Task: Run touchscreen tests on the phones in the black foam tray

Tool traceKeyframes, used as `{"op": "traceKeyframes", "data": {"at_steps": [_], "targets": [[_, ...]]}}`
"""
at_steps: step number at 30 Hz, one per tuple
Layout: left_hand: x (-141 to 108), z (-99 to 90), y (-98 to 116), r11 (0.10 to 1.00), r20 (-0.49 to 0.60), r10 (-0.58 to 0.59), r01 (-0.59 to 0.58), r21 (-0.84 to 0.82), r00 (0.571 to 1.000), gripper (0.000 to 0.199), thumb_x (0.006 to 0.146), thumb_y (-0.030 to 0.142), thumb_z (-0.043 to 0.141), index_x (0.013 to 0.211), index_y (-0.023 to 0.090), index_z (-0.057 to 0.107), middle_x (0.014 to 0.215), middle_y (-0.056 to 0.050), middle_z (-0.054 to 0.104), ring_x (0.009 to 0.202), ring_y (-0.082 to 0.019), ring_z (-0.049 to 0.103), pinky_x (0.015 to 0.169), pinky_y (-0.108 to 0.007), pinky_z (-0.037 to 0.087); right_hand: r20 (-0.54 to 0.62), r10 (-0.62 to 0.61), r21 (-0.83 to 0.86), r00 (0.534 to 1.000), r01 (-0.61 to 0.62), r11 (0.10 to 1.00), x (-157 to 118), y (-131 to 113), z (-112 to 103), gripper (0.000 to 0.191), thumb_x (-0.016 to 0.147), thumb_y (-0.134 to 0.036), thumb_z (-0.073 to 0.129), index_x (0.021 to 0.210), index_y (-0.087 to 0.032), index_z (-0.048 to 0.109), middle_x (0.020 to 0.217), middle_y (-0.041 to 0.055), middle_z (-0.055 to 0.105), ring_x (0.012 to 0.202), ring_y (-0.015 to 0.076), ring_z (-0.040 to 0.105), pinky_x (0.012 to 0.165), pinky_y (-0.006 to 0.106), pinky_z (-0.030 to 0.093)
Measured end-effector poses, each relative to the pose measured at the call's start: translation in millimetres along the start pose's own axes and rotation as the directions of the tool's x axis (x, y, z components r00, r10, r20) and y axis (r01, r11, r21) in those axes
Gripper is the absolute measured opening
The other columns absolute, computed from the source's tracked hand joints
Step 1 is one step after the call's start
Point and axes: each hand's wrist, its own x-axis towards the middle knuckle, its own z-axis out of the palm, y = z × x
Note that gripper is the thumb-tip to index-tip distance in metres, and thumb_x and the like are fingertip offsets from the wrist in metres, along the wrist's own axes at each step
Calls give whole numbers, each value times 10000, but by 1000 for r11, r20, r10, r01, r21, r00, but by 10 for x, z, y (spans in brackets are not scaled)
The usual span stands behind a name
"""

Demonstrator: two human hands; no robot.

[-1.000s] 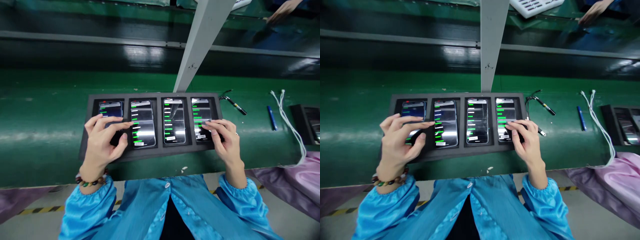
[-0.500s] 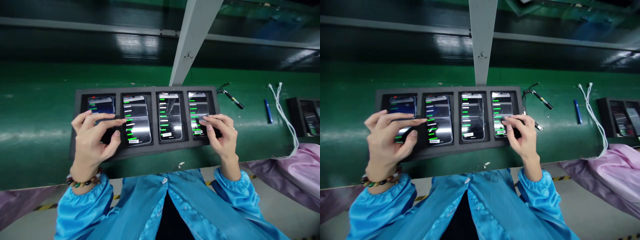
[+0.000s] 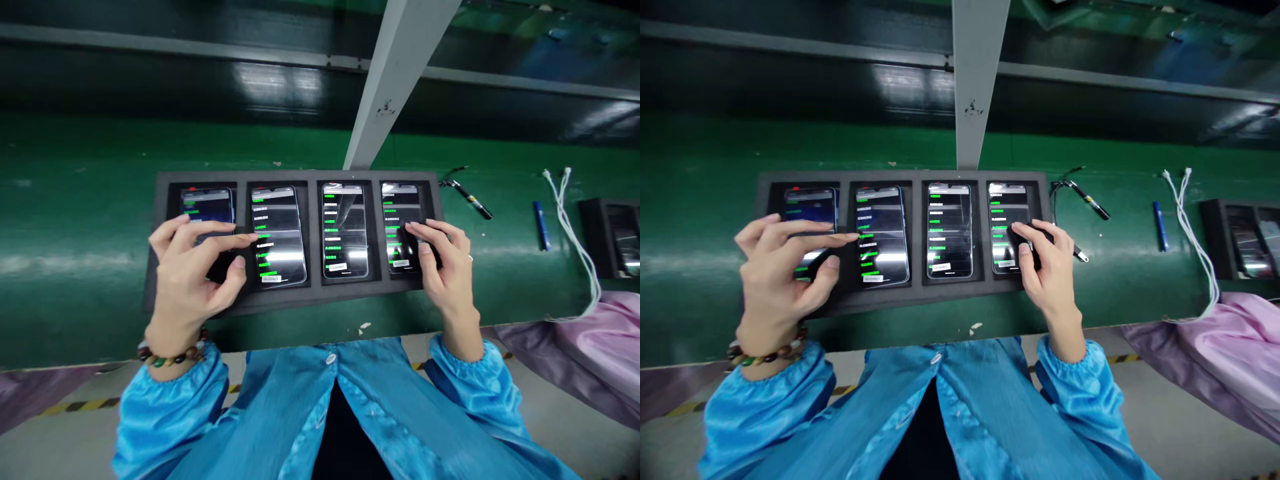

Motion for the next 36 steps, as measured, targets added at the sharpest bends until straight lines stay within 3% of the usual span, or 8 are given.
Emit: {"op": "traceKeyframes", "data": {"at_steps": [3, 14, 21, 24, 28, 32, 36], "targets": [[4, 37, -32, 999, -53, 41, -42, -17, 998, 180, 970, 264, 672, 1123, 255, 765, 1089, -30, 828, 1100, -278, 776, 1254, -564, 401, -16, 2, 18, 1000, -2, 1000, -4, -4, 2, 381, 1145, -381, 487, 1412, -319, 751, 1401, 58, 797, 1430, 328, 643, 1237, 628, 459], [4, 23, -31, 998, -34, 49, -50, -23, 998, 171, 975, 248, 683, 1115, 212, 774, 1102, -57, 823, 1118, -278, 766, 1272, -549, 380, -82, 47, 77, 996, -41, 996, 72, 42, -39, 389, 1152, -370, 487, 1451, -325, 731, 1421, 59, 782, 1409, 321, 637, 1236, 629, 490], [-4, 22, -49, 999, -33, 46, -47, -16, 998, 160, 977, 265, 685, 1102, 218, 772, 1094, -55, 826, 1113, -289, 771, 1257, -556, 395, -17, 69, 48, 997, -68, 996, 217, 171, -66, 430, 1154, -440, 473, 1511, -313, 678, 1489, 81, 736, 1437, 336, 596, 1262, 647, 474], [4, 23, -57, 998, -37, 50, -51, -20, 998, 160, 973, 254, 687, 1104, 219, 772, 1088, -54, 829, 1106, -289, 773, 1263, -556, 388, 113, -2, 41, 994, -3, 999, 375, 251, -115, 640, 1086, -554, 616, 1671, -318, 502, 1689, 105, 580, 1583, 376, 480, 1338, 673, 394], [5, 34, -57, 999, -48, 49, -49, -9, 998, 166, 980, 266, 675, 1101, 220, 779, 1080, -57, 832, 1096, -295, 773, 1246, -547, 393, 398, -115, 29, 910, 113, 993, 568, 330, -170, 1065, 942, -720, 766, 1788, -353, 231, 1867, 106, 316, 1733, 439, 239, 1376, 732, 288], [-5, 45, -60, 999, -63, 49, -49, 1, 997, 175, 978, 279, 674, 1104, 228, 784, 1088, -55, 835, 1094, -295, 774, 1237, -537, 396, 484, -113, -67, 868, 166, 984, 574, 285, -204, 1244, 801, -854, 825, 1782, -374, 228, 1887, 117, 266, 1729, 499, 220, 1342, 785, 262], [-8, 46, -73, 999, -60, 45, -46, 0, 997, 166, 978, 287, 673, 1096, 232, 776, 1081, -51, 839, 1097, -297, 775, 1245, -543, 396, 435, -80, -60, 897, 117, 991, 498, 203, -212, 1140, 817, -801, 850, 1741, -376, 336, 1825, 117, 412, 1677, 482, 352, 1317, 753, 322]]}}
